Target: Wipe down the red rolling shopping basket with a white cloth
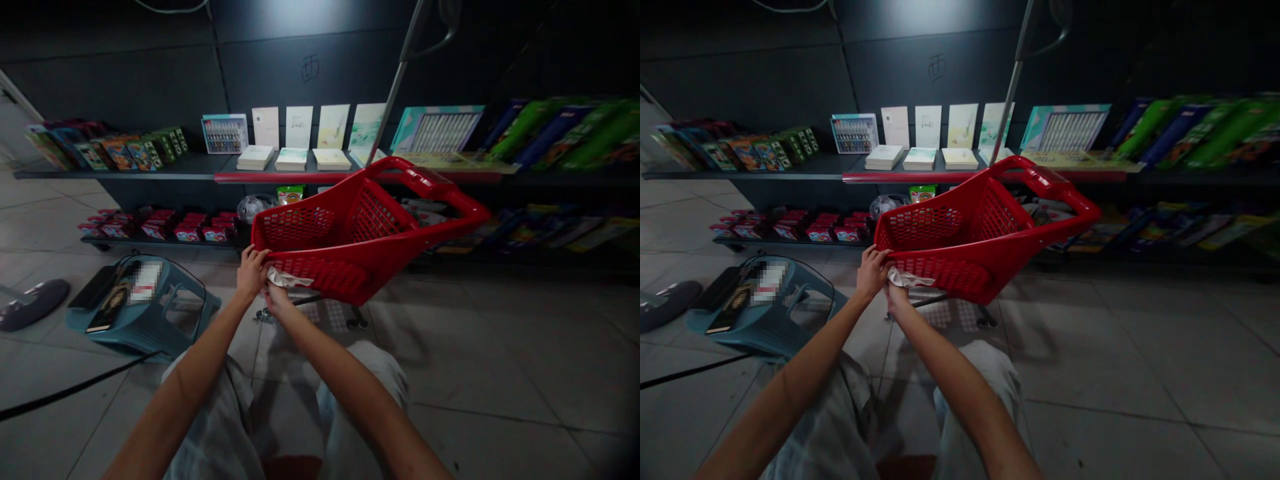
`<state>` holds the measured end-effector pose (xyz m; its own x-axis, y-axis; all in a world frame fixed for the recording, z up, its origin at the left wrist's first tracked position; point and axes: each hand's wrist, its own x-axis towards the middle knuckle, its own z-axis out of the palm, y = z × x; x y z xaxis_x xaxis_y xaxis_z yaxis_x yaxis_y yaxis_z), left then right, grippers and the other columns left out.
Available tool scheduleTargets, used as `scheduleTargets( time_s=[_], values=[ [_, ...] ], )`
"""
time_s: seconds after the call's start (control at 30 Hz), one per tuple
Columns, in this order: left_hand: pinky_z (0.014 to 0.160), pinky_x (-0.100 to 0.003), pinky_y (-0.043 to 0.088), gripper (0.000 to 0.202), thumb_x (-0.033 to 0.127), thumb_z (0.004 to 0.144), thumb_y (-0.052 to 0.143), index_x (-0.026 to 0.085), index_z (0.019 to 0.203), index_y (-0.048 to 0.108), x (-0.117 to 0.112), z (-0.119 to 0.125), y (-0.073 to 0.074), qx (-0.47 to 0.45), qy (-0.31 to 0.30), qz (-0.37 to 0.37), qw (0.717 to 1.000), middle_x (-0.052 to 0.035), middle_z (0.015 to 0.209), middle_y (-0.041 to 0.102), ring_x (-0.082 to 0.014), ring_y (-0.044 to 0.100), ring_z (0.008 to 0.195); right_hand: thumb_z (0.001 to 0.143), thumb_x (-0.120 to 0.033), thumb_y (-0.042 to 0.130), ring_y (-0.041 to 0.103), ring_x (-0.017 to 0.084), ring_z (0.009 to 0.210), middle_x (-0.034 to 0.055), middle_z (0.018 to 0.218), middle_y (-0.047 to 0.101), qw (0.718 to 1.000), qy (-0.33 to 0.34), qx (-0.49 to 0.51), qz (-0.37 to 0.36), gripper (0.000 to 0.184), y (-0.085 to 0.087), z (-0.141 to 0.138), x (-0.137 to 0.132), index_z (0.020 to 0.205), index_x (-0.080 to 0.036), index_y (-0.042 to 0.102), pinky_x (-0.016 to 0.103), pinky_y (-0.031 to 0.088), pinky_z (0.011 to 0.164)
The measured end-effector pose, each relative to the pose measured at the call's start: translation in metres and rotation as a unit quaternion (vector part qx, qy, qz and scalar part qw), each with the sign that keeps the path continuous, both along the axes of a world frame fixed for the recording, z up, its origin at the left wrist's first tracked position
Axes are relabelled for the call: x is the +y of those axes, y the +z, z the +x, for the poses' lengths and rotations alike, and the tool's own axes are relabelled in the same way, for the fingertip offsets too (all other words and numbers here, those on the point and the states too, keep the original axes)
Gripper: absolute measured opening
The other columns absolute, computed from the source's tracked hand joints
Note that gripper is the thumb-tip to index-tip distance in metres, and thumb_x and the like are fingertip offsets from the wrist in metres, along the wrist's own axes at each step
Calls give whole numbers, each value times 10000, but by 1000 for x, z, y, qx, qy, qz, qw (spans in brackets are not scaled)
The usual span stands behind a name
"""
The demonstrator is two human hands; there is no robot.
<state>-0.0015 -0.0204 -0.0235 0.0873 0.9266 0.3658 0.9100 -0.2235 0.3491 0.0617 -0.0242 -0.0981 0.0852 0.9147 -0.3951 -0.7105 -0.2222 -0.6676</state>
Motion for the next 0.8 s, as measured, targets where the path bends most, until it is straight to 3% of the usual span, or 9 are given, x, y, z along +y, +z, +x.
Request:
scheduleTargets(
  time_s=[0.17,0.27,0.43,0.53,0.63,0.73,0.8],
  values=[
    [939,-338,614,375,422,1060,455,262,1350,630,0,5,3,26,-10,1,1000,-101,1345,669,-226,360,1512,722,-143,696,698,133,823,-23,906,745,998,-26,37,-41,250,11,35,0,936,-219,590,257,595,714],
    [912,-323,615,389,412,1091,345,246,1225,670,5,6,6,30,-11,3,999,-97,1332,678,-202,388,1493,711,-132,716,713,153,821,-9,885,750,997,-55,26,-39,234,19,72,1,914,-203,624,271,616,714],
    [866,-293,607,368,400,1093,339,248,1158,668,11,5,5,35,-7,10,999,-93,1306,691,-195,390,1491,720,-163,718,702,127,784,-13,854,726,991,-131,-10,-28,225,27,149,-1,925,-195,630,218,610,674],
    [873,-295,604,368,396,1093,337,240,1175,660,13,3,2,30,-4,9,1000,-100,1308,688,-199,381,1495,711,-181,711,696,97,793,-35,918,705,973,-223,-54,-13,290,25,201,-3,976,-211,597,187,597,670],
    [899,-315,606,377,394,1091,336,231,1204,658,15,1,0,18,-5,8,1000,-106,1326,678,-211,376,1502,700,-206,715,698,86,815,-59,1010,674,936,-338,-92,-21,419,19,246,-10,1070,-254,527,194,600,675],
    [970,-348,597,397,397,1089,335,219,1239,656,16,-1,-2,-8,-5,12,1000,-113,1361,660,-224,375,1509,681,-212,736,703,93,844,-56,1123,647,917,-381,-120,-22,541,12,270,-17,1136,-292,454,217,608,671],
    [1039,-375,575,402,392,1089,334,215,1252,656,16,0,-3,-29,-8,14,999,-111,1371,657,-228,377,1509,666,-196,746,703,98,879,-40,1213,626,916,-383,-120,-7,602,7,270,-19,1165,-307,428,243,620,689]
  ],
)
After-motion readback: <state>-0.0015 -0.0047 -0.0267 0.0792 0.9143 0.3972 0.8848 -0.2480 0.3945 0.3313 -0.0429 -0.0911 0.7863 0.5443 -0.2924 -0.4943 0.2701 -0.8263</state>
